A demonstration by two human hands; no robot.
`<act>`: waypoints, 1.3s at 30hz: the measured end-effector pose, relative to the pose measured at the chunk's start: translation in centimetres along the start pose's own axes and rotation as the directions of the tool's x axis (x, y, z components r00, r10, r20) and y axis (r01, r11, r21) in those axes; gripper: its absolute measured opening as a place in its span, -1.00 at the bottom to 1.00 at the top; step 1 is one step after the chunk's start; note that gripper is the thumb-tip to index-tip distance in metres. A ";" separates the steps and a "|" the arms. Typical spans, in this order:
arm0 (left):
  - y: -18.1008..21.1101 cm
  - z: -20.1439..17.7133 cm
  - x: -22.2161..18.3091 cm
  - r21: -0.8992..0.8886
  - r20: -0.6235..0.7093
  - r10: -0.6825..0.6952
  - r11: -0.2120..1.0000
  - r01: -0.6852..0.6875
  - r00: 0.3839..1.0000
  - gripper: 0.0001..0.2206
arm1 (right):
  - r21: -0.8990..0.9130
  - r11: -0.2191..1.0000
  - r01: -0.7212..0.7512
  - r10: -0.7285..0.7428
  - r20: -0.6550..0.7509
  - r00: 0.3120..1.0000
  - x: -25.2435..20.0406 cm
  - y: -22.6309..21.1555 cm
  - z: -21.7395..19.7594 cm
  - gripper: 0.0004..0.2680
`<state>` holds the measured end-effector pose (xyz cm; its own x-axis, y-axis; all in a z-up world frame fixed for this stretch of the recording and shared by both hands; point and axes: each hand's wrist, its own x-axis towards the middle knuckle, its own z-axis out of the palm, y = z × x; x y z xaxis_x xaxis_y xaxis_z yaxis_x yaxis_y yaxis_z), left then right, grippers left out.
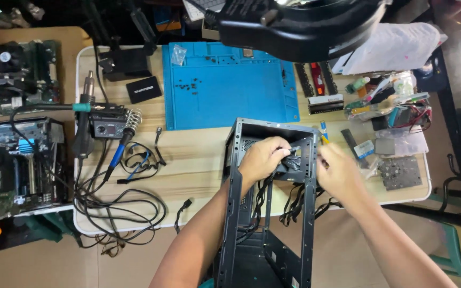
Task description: Routing and organizing power supply cables inside a computer chassis on a repair workbench.
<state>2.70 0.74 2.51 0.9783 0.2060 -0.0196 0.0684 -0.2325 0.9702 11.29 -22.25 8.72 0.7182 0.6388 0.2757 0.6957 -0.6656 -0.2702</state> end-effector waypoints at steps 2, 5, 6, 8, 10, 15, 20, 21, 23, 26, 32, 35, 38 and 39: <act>1.3 -0.3 -0.5 0.047 -0.002 -0.011 0.999 0.011 1.000 -0.83 | 0.070 0.935 -0.347 0.279 0.460 0.843 1.1 -2.3 -2.5 -0.81; 1.5 -0.9 -0.7 0.041 0.028 0.005 0.999 -0.006 1.000 -0.83 | 0.367 0.834 -0.413 0.126 0.602 0.789 2.6 0.9 -1.8 -0.87; 1.4 -0.8 -0.7 0.041 0.027 0.005 0.999 -0.006 1.000 -0.83 | 0.367 0.834 -0.412 0.125 0.602 0.789 3.2 0.5 -2.5 -0.87; 1.2 -0.5 -0.8 0.051 0.008 0.012 0.999 -0.013 1.000 -0.83 | 0.410 0.749 -0.520 0.143 0.667 0.731 4.0 -0.3 -3.7 -0.92; 1.4 -0.6 -0.8 0.044 0.008 0.014 0.999 -0.014 1.000 -0.84 | 0.476 0.704 -0.527 0.157 0.620 0.769 3.3 1.8 -2.3 -0.92; 1.3 -0.6 -0.8 0.027 0.009 0.016 1.000 -0.016 1.000 -0.85 | 0.393 0.833 -0.389 0.178 0.476 0.861 3.7 0.6 -3.5 -0.71; 1.5 -0.8 -0.9 0.002 0.009 0.040 0.999 -0.040 0.999 -0.86 | -0.250 0.921 0.300 -0.170 0.436 0.884 2.1 2.3 -3.4 -0.87; 1.5 -0.9 -1.0 0.002 0.007 0.038 0.999 -0.038 0.999 -0.86 | -0.248 0.920 0.303 -0.172 0.437 0.883 2.7 1.4 -4.0 -0.87; 1.6 -1.1 -1.2 0.009 0.031 0.068 0.998 -0.069 0.997 -0.88 | -0.079 0.947 -0.311 0.279 0.679 0.679 4.0 -0.3 -5.1 -0.73; 1.7 -1.1 -1.4 -0.009 0.039 0.104 0.995 -0.104 0.994 -0.82 | 0.136 0.599 -0.789 0.174 0.940 0.294 4.5 -3.2 -5.8 -0.68; 1.2 -1.3 -0.9 -0.023 0.054 0.186 0.982 -0.185 0.981 -0.97 | -0.014 0.766 -0.642 0.295 0.895 0.333 3.3 -3.1 -10.0 -0.72; 2.1 -1.6 -0.9 0.002 0.079 0.063 0.998 -0.063 0.995 -0.94 | 0.103 0.822 -0.560 0.240 0.830 0.504 -3.2 3.1 -5.5 -0.65; 1.2 -1.0 -0.7 -0.030 0.069 0.110 0.994 -0.109 0.992 -0.88 | -0.179 0.786 -0.592 0.552 0.633 0.542 -2.8 -0.5 -9.3 -0.65; 1.5 -1.0 -1.3 -0.037 0.072 0.094 0.995 -0.091 0.993 -0.88 | -0.188 0.783 -0.592 0.553 0.644 0.528 -3.1 -1.7 -10.2 -0.65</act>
<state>1.34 1.13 4.22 0.9919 0.1149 0.0540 -0.0283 -0.2146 0.9763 7.76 -27.07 17.73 0.7710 0.2175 -0.5986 0.1175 -0.9723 -0.2020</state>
